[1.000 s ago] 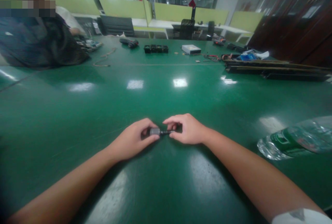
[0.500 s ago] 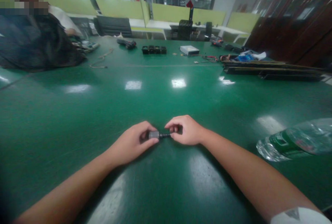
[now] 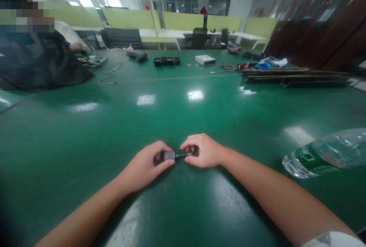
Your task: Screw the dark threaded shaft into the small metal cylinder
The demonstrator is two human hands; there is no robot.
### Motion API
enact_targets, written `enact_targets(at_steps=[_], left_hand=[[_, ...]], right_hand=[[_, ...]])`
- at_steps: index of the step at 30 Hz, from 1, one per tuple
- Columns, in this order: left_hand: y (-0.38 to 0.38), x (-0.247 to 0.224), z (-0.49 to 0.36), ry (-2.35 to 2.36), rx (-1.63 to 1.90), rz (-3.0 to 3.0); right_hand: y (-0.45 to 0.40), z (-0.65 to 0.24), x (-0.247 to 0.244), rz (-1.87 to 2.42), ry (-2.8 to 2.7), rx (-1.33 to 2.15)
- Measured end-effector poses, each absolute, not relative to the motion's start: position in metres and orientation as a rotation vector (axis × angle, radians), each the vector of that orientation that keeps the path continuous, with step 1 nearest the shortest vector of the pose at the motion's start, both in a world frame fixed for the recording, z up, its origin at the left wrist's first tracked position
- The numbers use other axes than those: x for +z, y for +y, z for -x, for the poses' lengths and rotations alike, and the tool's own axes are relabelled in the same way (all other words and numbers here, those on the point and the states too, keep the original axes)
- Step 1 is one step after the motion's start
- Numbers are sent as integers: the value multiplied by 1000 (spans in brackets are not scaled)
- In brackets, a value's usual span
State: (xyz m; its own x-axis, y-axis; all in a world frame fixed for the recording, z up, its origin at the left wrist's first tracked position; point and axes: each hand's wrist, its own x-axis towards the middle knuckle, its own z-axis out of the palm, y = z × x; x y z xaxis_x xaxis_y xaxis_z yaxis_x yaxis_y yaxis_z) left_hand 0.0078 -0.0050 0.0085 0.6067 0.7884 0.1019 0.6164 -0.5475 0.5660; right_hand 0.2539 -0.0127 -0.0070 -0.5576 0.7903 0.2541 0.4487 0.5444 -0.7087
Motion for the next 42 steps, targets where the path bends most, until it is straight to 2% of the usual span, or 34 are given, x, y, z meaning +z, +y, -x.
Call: enact_targets(at_steps=[20, 42], left_hand=[[-7, 11, -8, 1100, 467, -2358], [-7, 11, -9, 1112, 490, -2378]], right_hand=[[-18, -242, -9, 1120, -2211, 658], [-16, -239, -13, 1000, -2289, 580]])
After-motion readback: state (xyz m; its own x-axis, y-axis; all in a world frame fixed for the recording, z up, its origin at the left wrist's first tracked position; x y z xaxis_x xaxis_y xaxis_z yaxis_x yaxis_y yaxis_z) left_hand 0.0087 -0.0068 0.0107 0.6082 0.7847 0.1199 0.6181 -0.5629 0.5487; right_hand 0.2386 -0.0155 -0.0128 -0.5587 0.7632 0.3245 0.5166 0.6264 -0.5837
